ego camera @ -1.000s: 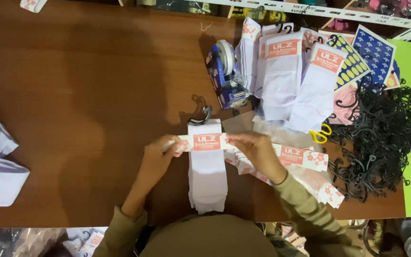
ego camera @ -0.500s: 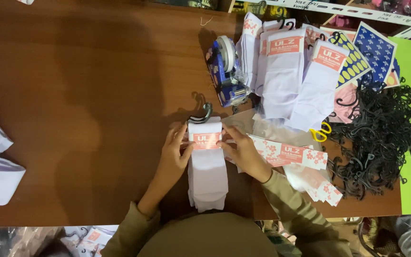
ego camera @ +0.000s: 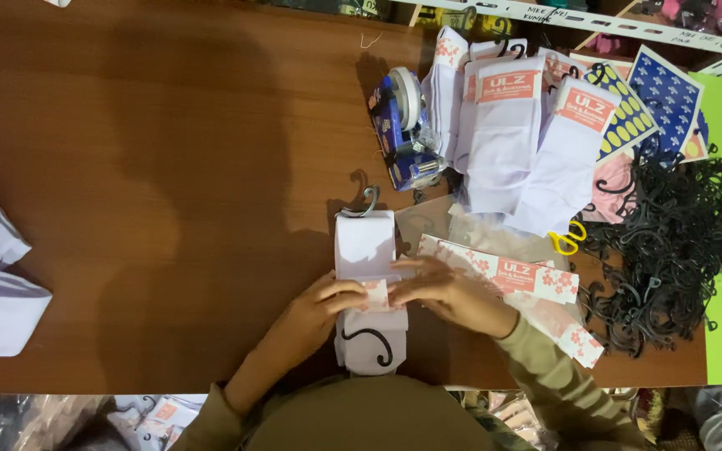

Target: Packaging socks by attaching hangers and wrapping labels around them

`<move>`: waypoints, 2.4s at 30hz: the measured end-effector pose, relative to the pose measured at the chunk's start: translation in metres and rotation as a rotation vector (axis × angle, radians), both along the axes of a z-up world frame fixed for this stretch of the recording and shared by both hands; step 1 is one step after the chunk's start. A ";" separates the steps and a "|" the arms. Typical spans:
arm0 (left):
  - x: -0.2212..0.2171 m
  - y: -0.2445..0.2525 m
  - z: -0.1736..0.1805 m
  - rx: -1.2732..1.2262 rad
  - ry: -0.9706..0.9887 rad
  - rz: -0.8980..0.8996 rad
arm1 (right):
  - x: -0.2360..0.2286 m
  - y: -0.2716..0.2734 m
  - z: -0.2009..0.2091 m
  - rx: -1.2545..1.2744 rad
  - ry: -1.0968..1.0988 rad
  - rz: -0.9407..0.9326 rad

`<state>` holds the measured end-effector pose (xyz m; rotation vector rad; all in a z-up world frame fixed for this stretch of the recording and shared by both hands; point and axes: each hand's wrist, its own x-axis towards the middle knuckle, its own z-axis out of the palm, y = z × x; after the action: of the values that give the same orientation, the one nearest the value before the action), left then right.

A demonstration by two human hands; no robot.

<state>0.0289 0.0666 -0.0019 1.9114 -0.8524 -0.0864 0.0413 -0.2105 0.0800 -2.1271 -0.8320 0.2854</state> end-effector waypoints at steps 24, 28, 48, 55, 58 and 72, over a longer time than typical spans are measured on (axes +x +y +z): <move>0.007 -0.023 0.013 -0.148 0.071 0.078 | 0.093 -0.049 -0.075 -0.225 -0.222 -0.683; 0.007 -0.023 0.012 -0.165 0.067 0.089 | 0.071 -0.002 0.018 -0.123 0.531 -0.497; 0.023 -0.003 0.023 -0.466 0.779 0.135 | -0.019 -0.025 0.021 0.246 0.363 -0.360; 0.014 -0.028 0.053 -0.103 0.248 0.046 | -0.016 -0.147 0.083 0.261 -0.163 -1.041; 0.004 -0.048 0.013 -0.090 -0.071 -0.105 | -0.037 -0.185 0.017 -0.185 -0.274 -0.866; -0.039 -0.060 -0.042 0.228 -0.513 -0.157 | -0.090 -0.136 -0.091 -0.369 -0.316 -0.897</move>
<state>-0.0102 0.0065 -0.0443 2.1121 -1.3849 0.2321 -0.0483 -0.3462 -0.0111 -2.6960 0.0902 -0.4051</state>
